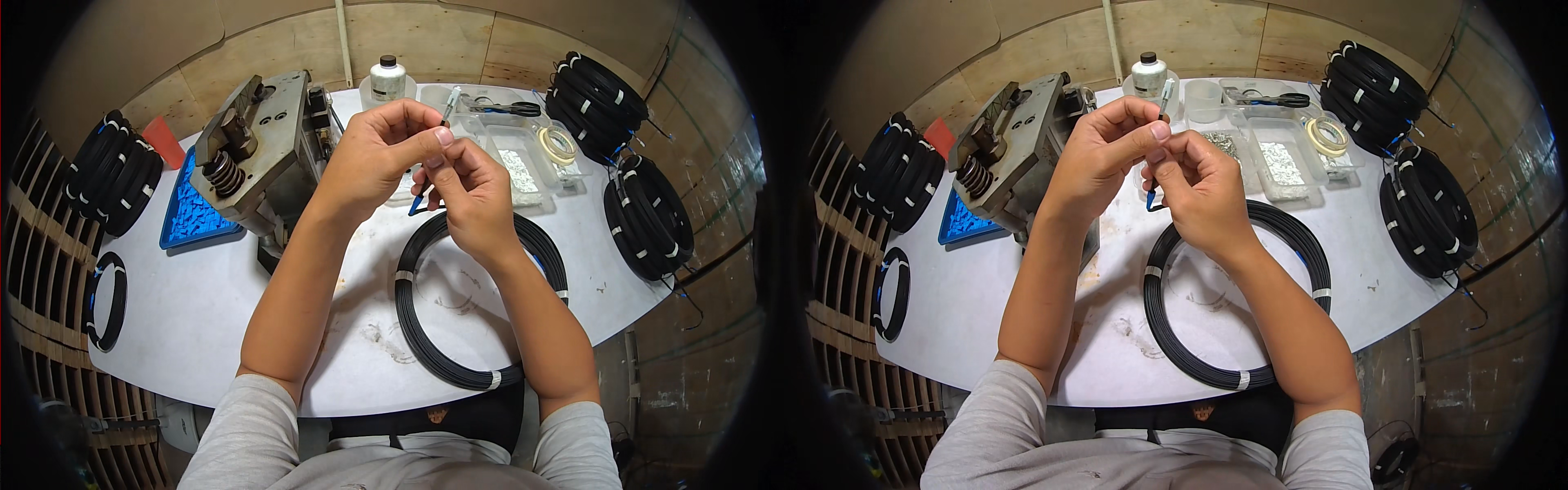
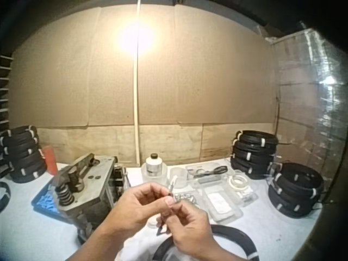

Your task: The person assembles electronic cable connectors by hand, attaching small connector pins and plastic connector housings to the end of a thick cable.

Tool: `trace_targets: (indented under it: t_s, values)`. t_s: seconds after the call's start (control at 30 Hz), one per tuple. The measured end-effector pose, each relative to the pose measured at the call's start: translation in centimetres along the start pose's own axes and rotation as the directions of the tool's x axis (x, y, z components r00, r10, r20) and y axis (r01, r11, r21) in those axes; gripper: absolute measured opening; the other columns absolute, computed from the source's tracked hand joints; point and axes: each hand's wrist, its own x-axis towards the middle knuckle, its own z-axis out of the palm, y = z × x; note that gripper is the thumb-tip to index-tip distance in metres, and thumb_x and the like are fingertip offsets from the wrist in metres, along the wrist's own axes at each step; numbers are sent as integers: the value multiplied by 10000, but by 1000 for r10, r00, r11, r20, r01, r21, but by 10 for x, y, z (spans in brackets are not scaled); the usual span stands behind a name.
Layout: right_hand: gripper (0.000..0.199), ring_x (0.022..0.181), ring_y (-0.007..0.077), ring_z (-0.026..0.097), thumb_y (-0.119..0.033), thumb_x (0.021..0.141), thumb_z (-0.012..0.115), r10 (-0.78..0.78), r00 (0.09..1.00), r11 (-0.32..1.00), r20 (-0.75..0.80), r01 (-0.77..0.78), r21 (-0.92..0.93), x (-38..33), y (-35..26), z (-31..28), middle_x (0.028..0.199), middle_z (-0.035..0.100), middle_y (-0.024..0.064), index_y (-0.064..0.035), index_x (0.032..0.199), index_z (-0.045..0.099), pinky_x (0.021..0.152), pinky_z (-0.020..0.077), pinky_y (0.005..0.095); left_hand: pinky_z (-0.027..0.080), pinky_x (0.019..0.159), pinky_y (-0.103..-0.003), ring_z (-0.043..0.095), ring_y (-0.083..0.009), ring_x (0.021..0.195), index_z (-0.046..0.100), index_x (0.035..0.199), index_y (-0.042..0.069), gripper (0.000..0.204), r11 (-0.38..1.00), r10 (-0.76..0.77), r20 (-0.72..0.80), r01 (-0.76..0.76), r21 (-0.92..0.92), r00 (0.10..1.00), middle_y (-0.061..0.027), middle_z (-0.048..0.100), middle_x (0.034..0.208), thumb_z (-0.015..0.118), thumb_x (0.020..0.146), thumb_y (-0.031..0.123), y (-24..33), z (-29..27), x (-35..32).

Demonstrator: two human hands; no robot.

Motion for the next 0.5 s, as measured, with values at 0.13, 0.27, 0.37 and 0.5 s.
trace_targets:
  t_s: [0.13, 0.27, 0.37, 0.5]
  values:
    - [99, 727, 75, 597, -112, 942, 582, 7, 1000, 1000, -18, -7, -6, 1, -1, 1, 800, 634, 19, -18, 914, 588, 639, 486, 222, 461, 620, -231, 563, -77, 717, 619, 926, 20, 147, 999, 31, 28, -32, 20, 999, -16, 620, 803, 702, 842, 107, 1, 0, -1]
    - [72, 733, 82, 605, -80, 923, 603, -21, 1000, 999, -15, 21, 31, 1, 2, 0, 820, 637, 26, -11, 912, 586, 657, 497, 227, 459, 578, -232, 564, -83, 696, 627, 912, 14, 138, 998, 51, -6, -51, 30, 999, -23, 624, 781, 703, 841, 105, -2, 0, 0]
    - [62, 731, 84, 608, -63, 912, 611, -15, 1000, 998, -9, 15, 54, 1, -1, -1, 830, 638, 30, -10, 900, 581, 661, 501, 228, 482, 586, -222, 582, -84, 676, 644, 933, -28, 172, 997, 69, -32, -69, 15, 997, -50, 653, 785, 712, 838, 98, -1, 1, 1]
    - [65, 731, 84, 608, -65, 909, 616, -10, 1000, 998, -14, 11, 54, 1, 0, -2, 834, 640, 32, -15, 887, 580, 663, 499, 226, 483, 589, -222, 584, -87, 677, 651, 926, -28, 173, 996, 86, -58, -86, 16, 995, -51, 653, 780, 719, 831, 99, -5, 1, 2]
